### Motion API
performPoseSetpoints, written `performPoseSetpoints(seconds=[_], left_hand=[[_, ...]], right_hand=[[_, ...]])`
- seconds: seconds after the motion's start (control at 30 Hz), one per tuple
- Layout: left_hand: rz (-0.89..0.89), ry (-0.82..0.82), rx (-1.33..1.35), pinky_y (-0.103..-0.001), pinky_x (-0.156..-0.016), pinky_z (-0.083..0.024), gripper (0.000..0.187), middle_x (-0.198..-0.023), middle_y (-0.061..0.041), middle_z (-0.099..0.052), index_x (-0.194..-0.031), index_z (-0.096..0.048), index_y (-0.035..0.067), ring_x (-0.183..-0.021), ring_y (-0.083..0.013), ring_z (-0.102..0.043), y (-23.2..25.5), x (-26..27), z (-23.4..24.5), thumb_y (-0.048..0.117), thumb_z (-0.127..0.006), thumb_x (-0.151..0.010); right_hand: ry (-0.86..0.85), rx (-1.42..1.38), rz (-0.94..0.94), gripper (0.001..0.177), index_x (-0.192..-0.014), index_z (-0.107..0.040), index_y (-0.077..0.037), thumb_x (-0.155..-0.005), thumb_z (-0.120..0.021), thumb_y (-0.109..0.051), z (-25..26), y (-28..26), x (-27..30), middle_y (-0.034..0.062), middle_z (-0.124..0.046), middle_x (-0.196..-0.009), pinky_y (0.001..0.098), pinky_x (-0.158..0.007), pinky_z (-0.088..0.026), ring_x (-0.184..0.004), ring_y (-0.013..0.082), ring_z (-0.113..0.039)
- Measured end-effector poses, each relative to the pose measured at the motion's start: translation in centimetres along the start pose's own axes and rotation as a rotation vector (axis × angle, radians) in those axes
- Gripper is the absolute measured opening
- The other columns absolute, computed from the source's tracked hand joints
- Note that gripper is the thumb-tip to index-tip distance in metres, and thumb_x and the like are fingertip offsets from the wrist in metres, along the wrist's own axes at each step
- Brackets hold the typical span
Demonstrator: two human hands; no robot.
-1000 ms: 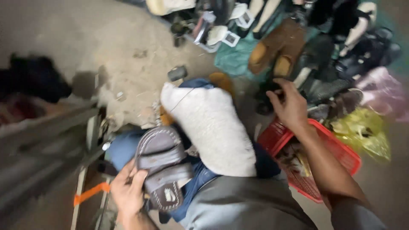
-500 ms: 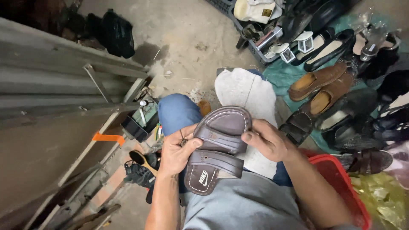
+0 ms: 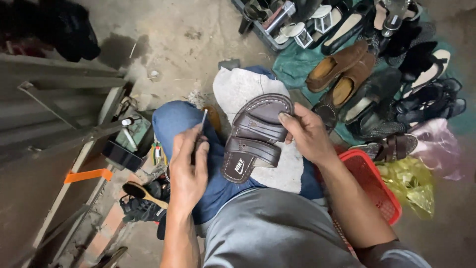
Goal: Hand-stitching the components of a brown leather sandal using a needle and thread.
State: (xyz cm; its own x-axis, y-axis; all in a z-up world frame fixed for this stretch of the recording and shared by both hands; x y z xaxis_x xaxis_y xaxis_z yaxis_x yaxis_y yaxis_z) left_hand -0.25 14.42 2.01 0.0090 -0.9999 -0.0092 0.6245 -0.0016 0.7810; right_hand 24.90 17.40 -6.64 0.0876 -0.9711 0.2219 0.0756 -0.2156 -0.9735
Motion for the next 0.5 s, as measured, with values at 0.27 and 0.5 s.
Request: performPoseSetpoints(seconds=[0.27, 0.5], left_hand=[[-0.122, -0.156, 0.208, -0.033, -0.061, -0.058, 0.032, -0.091, -0.008, -0.074, -0.126, -0.074, 0.01, -0.068, -0.0218, -0.072, 3.7, -0.6, -4.2, 0.008, -0.071, -0.094], [-0.178, -0.161, 0.056, -0.034, -0.053, -0.056, 0.027, -0.086, -0.004, -0.072, -0.124, -0.075, 0.019, -0.062, -0.025, -0.07, 5.8, -2.6, -6.2, 0.018, -0.066, -0.099]], right_hand=[[-0.056, 0.007, -0.026, 0.026, -0.103, -0.069, 0.006, -0.102, -0.06, -0.018, 0.1, -0.3, -0.8, 0.0174, -0.064, -0.053, 0.0314, -0.054, -0.058, -0.049, 0.0201, -0.069], [-0.047, 0.032, -0.057, 0.024, -0.11, -0.071, 0.006, -0.102, -0.064, -0.015, 0.6, 0.4, -0.5, 0.015, -0.066, -0.055, 0.0286, -0.057, -0.062, -0.058, 0.017, -0.072]])
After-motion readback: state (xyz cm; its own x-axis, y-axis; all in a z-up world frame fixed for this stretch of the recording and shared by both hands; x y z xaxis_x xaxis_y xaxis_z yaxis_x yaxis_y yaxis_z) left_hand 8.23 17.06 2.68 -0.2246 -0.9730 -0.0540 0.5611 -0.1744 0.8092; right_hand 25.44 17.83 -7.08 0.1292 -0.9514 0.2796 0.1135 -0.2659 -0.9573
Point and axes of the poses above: each hand's wrist, its own x-axis away from the middle knuckle, its own z-axis out of the back of the hand, y = z × x, the point moved 10 cm from there along -x, towards the middle knuckle
